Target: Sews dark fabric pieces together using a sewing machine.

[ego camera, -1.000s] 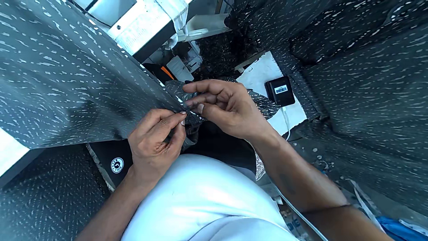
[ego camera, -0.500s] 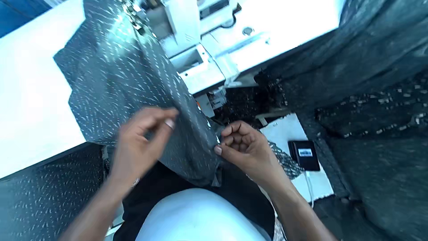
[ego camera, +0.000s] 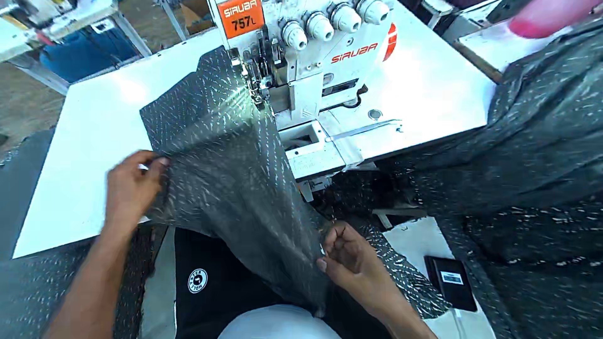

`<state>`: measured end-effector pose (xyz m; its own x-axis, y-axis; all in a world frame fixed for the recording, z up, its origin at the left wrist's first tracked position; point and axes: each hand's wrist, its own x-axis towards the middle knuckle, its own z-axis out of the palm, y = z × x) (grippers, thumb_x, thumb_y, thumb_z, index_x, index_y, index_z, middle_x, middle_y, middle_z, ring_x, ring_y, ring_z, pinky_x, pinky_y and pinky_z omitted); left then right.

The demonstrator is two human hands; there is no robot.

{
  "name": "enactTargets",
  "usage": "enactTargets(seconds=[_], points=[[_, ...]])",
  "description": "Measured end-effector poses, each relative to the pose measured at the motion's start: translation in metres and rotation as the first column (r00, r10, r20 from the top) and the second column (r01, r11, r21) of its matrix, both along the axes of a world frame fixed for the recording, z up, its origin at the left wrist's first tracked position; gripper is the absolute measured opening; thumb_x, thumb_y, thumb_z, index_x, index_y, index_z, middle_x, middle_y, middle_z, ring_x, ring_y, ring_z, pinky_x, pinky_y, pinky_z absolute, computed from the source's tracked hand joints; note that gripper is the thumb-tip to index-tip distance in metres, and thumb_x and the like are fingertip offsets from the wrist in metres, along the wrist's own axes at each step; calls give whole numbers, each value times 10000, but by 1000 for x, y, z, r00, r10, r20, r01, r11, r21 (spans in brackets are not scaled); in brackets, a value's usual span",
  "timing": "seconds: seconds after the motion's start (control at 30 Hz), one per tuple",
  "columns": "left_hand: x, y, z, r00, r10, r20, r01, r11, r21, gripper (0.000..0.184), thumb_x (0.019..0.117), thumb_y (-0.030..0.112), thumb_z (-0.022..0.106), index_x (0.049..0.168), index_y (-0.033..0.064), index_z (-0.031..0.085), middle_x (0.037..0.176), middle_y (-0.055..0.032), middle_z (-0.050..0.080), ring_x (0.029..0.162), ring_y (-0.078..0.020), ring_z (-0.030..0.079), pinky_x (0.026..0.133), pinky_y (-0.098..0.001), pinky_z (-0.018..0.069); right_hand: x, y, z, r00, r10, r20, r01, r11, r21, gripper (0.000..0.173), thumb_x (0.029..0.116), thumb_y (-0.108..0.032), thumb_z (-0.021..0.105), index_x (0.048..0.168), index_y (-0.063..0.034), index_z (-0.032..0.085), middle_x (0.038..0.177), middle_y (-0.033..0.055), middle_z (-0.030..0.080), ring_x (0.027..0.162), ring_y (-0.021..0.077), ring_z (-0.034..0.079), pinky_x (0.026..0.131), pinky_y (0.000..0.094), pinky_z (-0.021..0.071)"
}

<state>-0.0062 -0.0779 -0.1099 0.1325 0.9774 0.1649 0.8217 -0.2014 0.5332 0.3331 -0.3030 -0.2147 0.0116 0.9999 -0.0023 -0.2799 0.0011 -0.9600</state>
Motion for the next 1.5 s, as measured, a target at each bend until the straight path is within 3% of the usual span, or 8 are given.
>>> enactTargets(seconds=[0.2, 0.27, 0.37, 0.47, 0.63, 0.9, 1.27, 1.5], points=[[-12, 40, 34, 994, -26, 103, 4, 978, 211, 279, 1001, 243, 656, 1168, 21, 641, 956, -99, 691, 750, -123, 679, 751, -368, 608, -16, -3, 3, 996, -73, 57, 75, 996, -43, 275, 867, -60, 742, 1059, -120, 554, 846, -19, 645, 677, 78, 634, 575, 237, 558], [-5, 49, 31, 1000, -24, 4, 23, 966, 257, 276, 998, 222, 654, 1169, 5, 653, 1025, -171, 686, 810, -225, 687, 763, -451, 593, -20, -5, 3, 994, -103, 40, 104, 994, -24, 274, 865, -57, 740, 1054, -127, 555, 848, -26, 640, 675, 68, 630, 574, 229, 558], [29, 43, 29, 984, -102, -144, 126, 977, 169, 448, 992, 87, 595, 1408, -58, 515, 1467, -337, 434, 1244, -496, 550, 979, -665, 496, -21, -5, 1, 992, -114, 52, 117, 992, -47, 261, 866, -61, 737, 1043, -129, 558, 836, -33, 642, 672, 58, 626, 578, 219, 550], [90, 9, 33, 956, -263, -133, 286, 937, 203, 457, 1054, 192, 432, 1464, -1, 489, 1529, -215, 447, 1337, -347, 529, 1063, -533, 496, -20, -5, 2, 993, -112, 38, 113, 993, -30, 267, 872, -82, 738, 1053, -148, 554, 847, -47, 635, 681, 50, 628, 585, 216, 558], [137, 12, 24, 927, -285, -243, 309, 948, 70, 634, 1076, 459, 276, 1517, 46, 469, 1602, -154, 406, 1481, -381, 357, 1124, -655, 323, -18, 9, 12, 988, -151, 16, 151, 989, -8, 214, 880, -100, 726, 997, -162, 558, 816, -53, 632, 677, 32, 616, 595, 197, 537], [146, 88, 23, 927, -223, -301, 217, 975, -53, 744, 1044, 527, 241, 1621, 60, 282, 1708, -150, 189, 1584, -342, 131, 1217, -644, 173, -19, 68, 38, 981, -185, 52, 185, 983, 6, 210, 855, -57, 699, 1004, -119, 565, 783, 43, 625, 627, 122, 605, 555, 255, 529], [146, 179, 26, 923, -151, -353, 130, 988, -84, 781, 1041, 551, 150, 1621, 39, 261, 1702, -180, 192, 1573, -373, 171, 1182, -706, 218, -26, 157, 73, 973, -216, 79, 207, 973, 103, 200, 894, -24, 646, 1043, -70, 519, 725, 2, 614, 583, 65, 557, 526, 218, 462], [152, 231, 32, 879, -75, -471, 67, 997, -33, 743, 1053, 508, 185, 1547, -14, 375, 1630, -243, 328, 1533, -458, 234, 1092, -780, 273, -28, 207, 92, 881, -349, 318, 348, 936, 63, 264, 865, -140, 663, 1109, -99, 571, 658, -1, 614, 507, 104, 552, 467, 280, 456]])
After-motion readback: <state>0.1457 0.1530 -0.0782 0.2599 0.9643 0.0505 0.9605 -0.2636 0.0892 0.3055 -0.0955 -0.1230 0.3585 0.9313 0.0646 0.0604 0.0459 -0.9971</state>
